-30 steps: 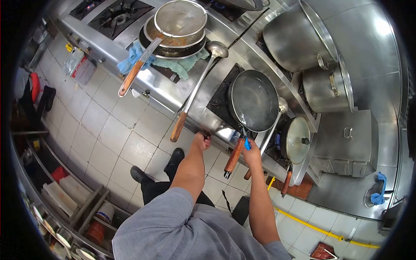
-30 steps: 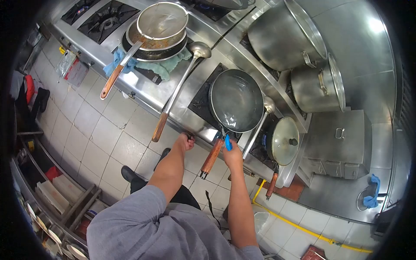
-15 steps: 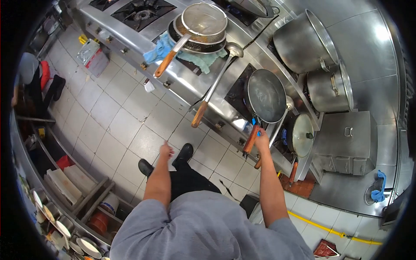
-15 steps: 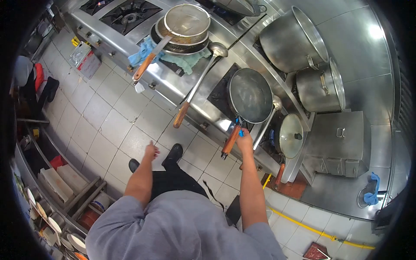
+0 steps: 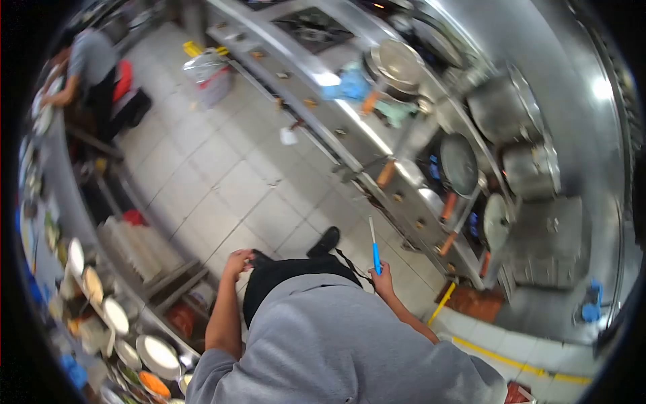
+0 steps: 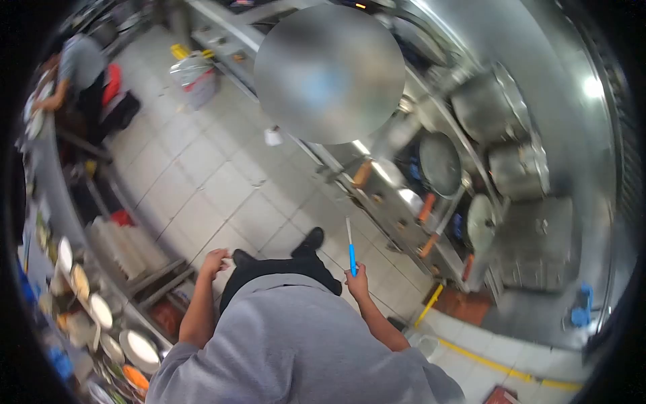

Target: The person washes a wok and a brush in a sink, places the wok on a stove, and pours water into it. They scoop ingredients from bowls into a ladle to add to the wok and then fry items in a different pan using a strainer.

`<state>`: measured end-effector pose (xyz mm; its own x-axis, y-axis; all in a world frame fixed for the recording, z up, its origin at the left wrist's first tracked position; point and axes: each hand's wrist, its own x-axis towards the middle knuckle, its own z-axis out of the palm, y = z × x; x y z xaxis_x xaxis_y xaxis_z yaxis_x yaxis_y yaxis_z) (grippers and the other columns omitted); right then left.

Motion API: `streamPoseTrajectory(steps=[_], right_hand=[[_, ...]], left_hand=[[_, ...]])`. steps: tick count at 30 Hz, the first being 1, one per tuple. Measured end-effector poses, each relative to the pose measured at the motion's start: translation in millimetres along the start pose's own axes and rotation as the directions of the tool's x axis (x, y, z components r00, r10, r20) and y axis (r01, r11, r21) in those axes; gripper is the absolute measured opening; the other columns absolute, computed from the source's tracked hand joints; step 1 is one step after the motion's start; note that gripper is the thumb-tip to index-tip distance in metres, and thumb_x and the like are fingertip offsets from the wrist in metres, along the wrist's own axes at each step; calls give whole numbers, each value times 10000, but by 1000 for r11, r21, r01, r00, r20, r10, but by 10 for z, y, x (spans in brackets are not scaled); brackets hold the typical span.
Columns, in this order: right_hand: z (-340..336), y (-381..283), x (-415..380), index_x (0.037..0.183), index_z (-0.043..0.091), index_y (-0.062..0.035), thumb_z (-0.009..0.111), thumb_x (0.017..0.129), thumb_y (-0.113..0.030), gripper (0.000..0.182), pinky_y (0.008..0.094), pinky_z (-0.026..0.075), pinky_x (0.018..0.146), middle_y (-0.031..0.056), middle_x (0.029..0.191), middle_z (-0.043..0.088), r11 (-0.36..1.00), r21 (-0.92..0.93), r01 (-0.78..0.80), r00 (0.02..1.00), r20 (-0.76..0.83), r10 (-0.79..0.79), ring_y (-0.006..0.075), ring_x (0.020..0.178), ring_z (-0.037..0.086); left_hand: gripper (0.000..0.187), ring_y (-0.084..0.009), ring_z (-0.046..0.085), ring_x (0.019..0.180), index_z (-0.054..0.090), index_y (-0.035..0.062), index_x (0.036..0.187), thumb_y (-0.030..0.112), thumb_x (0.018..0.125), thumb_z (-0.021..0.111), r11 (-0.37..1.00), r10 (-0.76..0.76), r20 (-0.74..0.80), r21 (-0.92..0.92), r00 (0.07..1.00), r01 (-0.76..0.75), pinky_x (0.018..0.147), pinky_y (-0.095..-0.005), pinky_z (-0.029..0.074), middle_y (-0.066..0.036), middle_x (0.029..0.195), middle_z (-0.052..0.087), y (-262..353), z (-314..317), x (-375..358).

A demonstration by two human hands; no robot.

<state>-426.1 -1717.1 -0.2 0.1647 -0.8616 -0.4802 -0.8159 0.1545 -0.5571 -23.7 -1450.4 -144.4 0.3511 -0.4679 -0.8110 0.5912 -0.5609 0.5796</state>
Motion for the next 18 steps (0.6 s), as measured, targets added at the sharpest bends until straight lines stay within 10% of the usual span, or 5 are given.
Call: streamPoseTrajectory(steps=[3, 4, 7, 13, 18], right_hand=[[790, -129, 396, 1184, 508, -58, 614, 886, -206, 349, 257, 451, 501, 56, 794, 619, 943, 312, 114, 903, 363, -229, 105, 565, 563], [915, -698, 380, 1069, 587, -70, 636, 886, -209, 234, 244, 442, 516, 19, 735, 606, 985, 125, 119, 892, 422, -161, 92, 590, 557], [1304, -2224, 94, 946, 623, -59, 670, 862, -192, 164, 240, 431, 542, -8, 698, 585, 945, 195, 263, 662, 676, -324, 82, 601, 544], [2137, -3812, -839, 1062, 613, -14, 667, 863, -158, 252, 237, 452, 609, 14, 777, 605, 842, 224, 491, 107, 944, -313, 107, 634, 561], [2745, -4023, -1363, 1292, 493, -28, 603, 911, -191, 428, 252, 487, 637, 83, 961, 632, 852, 296, 433, -100, 955, -281, 140, 715, 595]], left_hand=[[306, -98, 540, 574, 636, 44, 1127, 261, 914, 604, 973, 205, 202, 67, 958, -223, 506, -228, 449, -28, 885, 674, 316, -63, -332], [381, -83, 534, 629, 591, 50, 1227, 277, 921, 598, 974, 228, 157, -37, 961, -225, 521, -231, 443, -24, 938, 670, 532, -6, -605], [624, -164, 535, 1113, 378, 101, 1430, 348, 911, 622, 912, 396, 117, -167, 911, -375, 833, -343, 490, -76, 1236, 558, 1056, -116, -1310], [316, -147, 604, 978, 522, 58, 1216, 244, 961, 554, 509, 644, -409, -403, 647, -761, 780, -308, 523, -65, 1093, 617, 1254, -833, -2539], [198, -154, 629, 849, 539, 45, 1091, 202, 972, 524, 289, 400, -916, 137, -11, -947, 739, -308, 542, -75, 960, 628, 620, -1566, -4047]])
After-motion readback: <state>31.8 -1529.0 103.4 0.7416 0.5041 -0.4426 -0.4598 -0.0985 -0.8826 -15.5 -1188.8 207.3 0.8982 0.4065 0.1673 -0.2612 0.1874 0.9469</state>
